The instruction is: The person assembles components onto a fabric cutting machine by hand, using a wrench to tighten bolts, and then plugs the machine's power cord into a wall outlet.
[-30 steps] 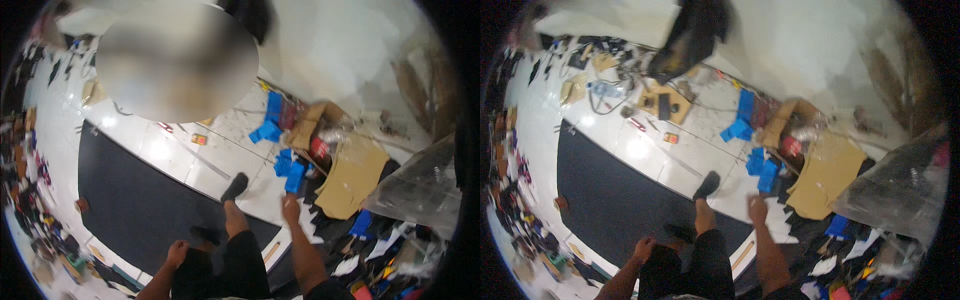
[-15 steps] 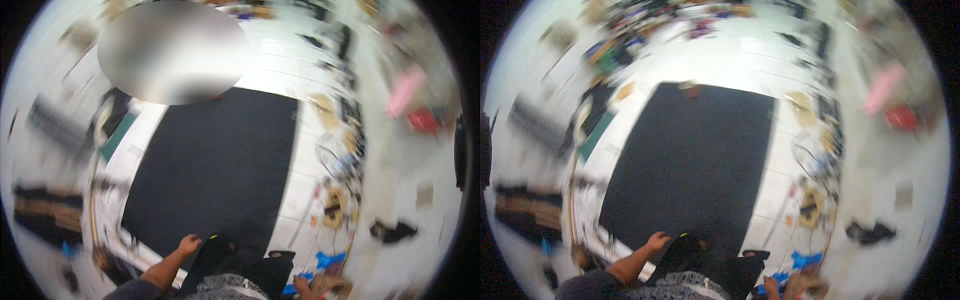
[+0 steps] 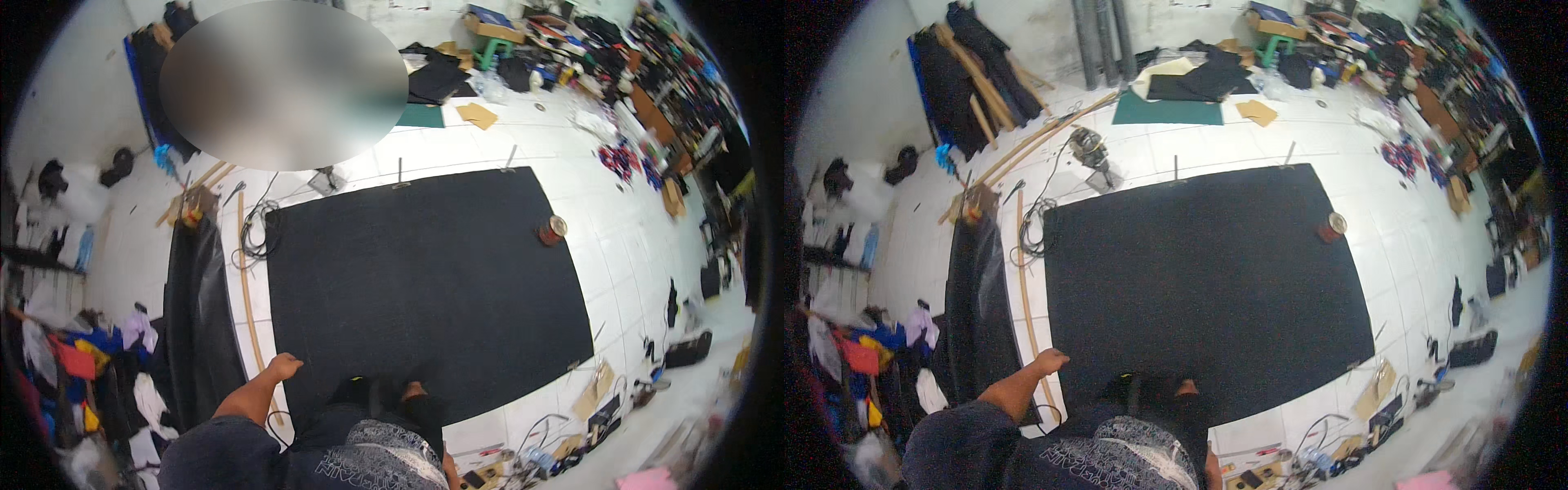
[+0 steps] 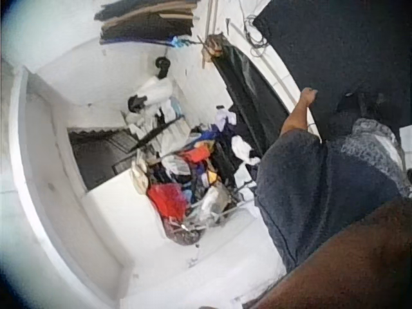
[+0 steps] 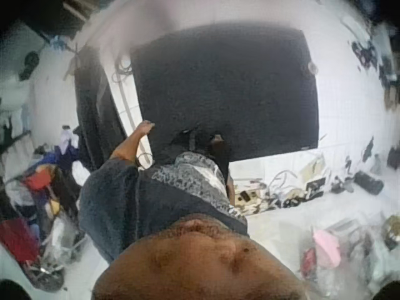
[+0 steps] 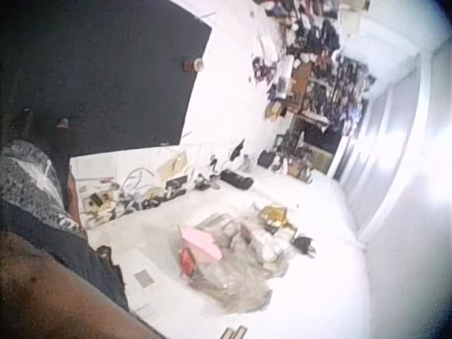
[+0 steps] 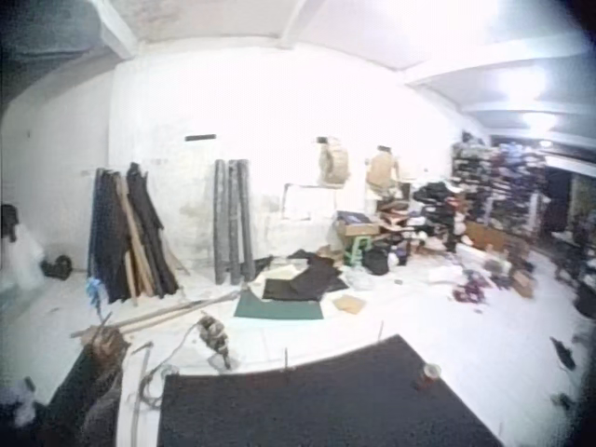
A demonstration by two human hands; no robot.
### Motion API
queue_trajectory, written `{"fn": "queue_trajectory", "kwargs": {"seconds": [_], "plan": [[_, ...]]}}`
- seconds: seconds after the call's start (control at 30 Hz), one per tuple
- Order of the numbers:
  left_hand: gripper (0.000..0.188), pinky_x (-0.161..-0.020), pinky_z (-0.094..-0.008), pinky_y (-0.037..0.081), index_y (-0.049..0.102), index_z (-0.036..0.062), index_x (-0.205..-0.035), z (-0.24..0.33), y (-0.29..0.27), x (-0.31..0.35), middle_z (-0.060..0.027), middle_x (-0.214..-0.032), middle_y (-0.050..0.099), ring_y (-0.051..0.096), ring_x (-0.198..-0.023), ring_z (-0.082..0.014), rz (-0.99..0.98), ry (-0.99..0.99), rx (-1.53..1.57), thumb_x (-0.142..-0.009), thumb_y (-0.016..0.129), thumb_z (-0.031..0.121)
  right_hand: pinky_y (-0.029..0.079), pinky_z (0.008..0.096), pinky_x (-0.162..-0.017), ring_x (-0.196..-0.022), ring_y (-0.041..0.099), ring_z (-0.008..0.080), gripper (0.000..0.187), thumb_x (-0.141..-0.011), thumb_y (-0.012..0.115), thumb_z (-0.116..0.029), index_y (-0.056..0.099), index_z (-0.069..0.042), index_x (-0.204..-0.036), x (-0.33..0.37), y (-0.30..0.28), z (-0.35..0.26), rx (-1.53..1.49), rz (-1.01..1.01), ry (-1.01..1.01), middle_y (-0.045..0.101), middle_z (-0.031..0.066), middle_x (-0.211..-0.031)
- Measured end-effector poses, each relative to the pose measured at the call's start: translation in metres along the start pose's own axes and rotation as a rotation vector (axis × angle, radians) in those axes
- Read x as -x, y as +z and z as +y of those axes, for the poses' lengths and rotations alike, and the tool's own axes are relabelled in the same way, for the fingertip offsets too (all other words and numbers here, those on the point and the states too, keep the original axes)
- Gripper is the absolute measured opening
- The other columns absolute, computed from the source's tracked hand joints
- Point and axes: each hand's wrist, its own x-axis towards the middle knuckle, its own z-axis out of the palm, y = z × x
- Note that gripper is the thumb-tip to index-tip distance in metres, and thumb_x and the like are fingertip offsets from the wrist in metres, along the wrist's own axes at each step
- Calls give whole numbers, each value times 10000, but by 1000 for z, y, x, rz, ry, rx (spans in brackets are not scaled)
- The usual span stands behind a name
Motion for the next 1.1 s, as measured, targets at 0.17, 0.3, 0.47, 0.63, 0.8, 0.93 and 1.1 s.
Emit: {"fn": "queue_trajectory", "kwargs": {"seconds": [0.17,0.3,0.47,0.63,0.8,0.93,1.1], "plan": [[426,-867,-380,491,709,-9,-1000,54,16,18,-188,-1020,692,653,-981,-316,-126,-80,159,-822,684,377,487,408,-826,-872,657,335,628,-940,474,-525,575,43,-1190,-80,-60,-69,290,-211,119,653,260,-1048],[443,-855,-386,490,704,-24,-1002,68,32,28,-205,-1009,685,655,-959,-313,-28,-160,451,-826,682,382,486,342,-477,-604,633,194,429,-916,598,-445,624,-23,-988,-162,-126,-105,55,-161,432,649,79,-760],[470,-863,-397,482,688,-40,-1037,62,24,39,-217,-1017,682,648,-973,-326,-4,-287,518,-837,667,384,474,373,-487,-568,592,237,347,-970,535,-359,602,-31,-879,-308,-212,-193,333,-37,233,606,82,-699],[466,-854,-415,481,685,-53,-1021,45,22,13,-222,-1032,684,650,-963,-342,-36,-416,584,-837,666,375,371,346,-409,-448,448,146,302,-964,567,-214,516,-69,-704,-429,-190,-339,240,115,-15,470,18,-551],[430,-825,-398,485,699,-41,-967,22,-11,-88,-208,-972,697,660,-919,-308,155,-331,784,-849,656,370,426,306,-487,-535,505,125,257,-961,576,-242,585,-41,-800,-497,-50,-464,497,-59,-316,539,25,-645],[381,-731,-367,485,679,-20,-861,5,-140,-135,-125,-797,658,626,-781,-239,275,-416,967,-855,664,360,489,330,-623,-676,601,182,304,-947,599,-275,633,27,-940,-459,150,-612,690,-409,-351,625,102,-757],[363,-634,-318,458,624,58,-1101,-5,-306,-230,-51,-931,624,567,-737,-170,429,-347,1201,-895,631,357,494,398,-837,-968,645,347,334,-931,599,-286,630,-5,-1110,-430,326,-810,776,-537,-731,668,204,-1012]]}}
